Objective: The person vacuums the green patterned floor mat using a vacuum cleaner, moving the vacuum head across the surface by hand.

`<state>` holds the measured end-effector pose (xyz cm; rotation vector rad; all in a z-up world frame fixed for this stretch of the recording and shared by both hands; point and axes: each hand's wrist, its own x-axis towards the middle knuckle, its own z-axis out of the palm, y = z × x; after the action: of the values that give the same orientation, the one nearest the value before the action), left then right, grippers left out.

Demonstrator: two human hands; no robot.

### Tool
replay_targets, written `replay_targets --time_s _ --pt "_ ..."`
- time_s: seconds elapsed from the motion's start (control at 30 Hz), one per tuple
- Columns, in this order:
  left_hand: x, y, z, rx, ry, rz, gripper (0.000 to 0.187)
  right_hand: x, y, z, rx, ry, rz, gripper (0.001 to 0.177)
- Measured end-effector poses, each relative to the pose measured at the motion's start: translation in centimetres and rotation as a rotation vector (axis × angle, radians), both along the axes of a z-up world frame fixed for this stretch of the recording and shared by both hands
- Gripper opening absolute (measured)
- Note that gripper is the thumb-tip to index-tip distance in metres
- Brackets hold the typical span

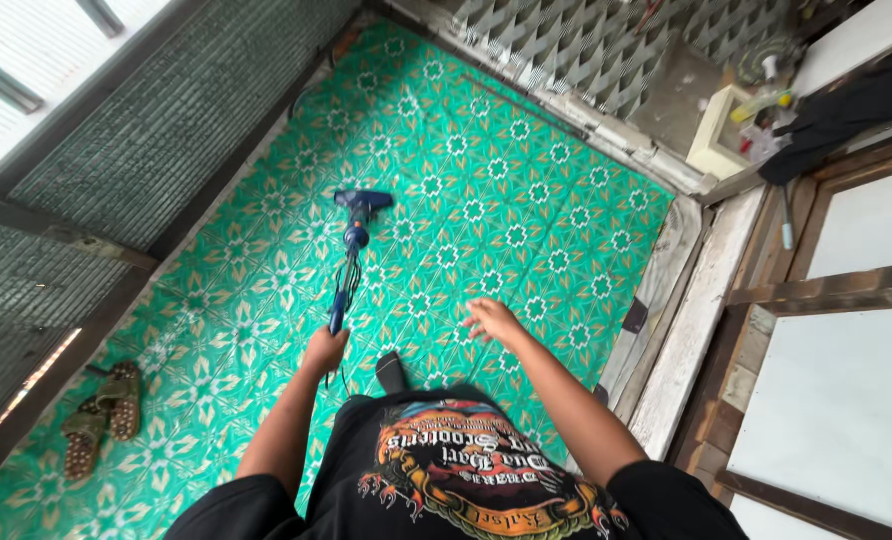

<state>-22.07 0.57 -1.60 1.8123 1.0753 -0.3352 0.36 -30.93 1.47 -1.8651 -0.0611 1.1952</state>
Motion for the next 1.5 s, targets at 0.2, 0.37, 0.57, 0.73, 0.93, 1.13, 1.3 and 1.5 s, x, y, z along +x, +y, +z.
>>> replay_targets --time_s 0.2,0.37,0.57,0.73,0.93,1.13,1.3,1.5 --pt "9.9 8.5 -1.1 -0.004 0.051 -0.019 0.048 9.7 8.7 -2.2 0.036 0.019 0.035 0.054" --pt "19.3 15.6 -3.2 -0.032 0.036 -0.043 0.048 20.4 16.5 -5.0 0.093 0.031 0.036 0.055" --pt "34.8 25.2 -4.6 0.028 0.038 -0.139 0.047 36.4 27.5 -7.2 0.055 0.051 0.073 0.053" --pt "50.7 32.0 -3.9 0.005 0.040 -0.124 0.050 49.2 35.0 -5.8 -0.009 0.074 0.109 0.051" --pt "66.9 39.2 -4.9 0.079 0.027 -0.192 0.057 59.1 39.8 -5.1 -0.044 0.022 0.117 0.047" --pt "78.7 43.6 -4.2 0.178 -0.014 -0.281 0.054 61.7 37.8 -3.8 -0.103 0.031 -0.011 0.047" --pt "81.0 43.4 -3.4 0.072 0.026 -0.242 0.052 60.8 36.7 -3.2 -0.102 -0.003 -0.115 0.049" --pt "72.6 41.1 -2.7 0.129 -0.086 -0.293 0.049 56.7 37.7 -2.4 -0.061 -0.063 -0.144 0.049"
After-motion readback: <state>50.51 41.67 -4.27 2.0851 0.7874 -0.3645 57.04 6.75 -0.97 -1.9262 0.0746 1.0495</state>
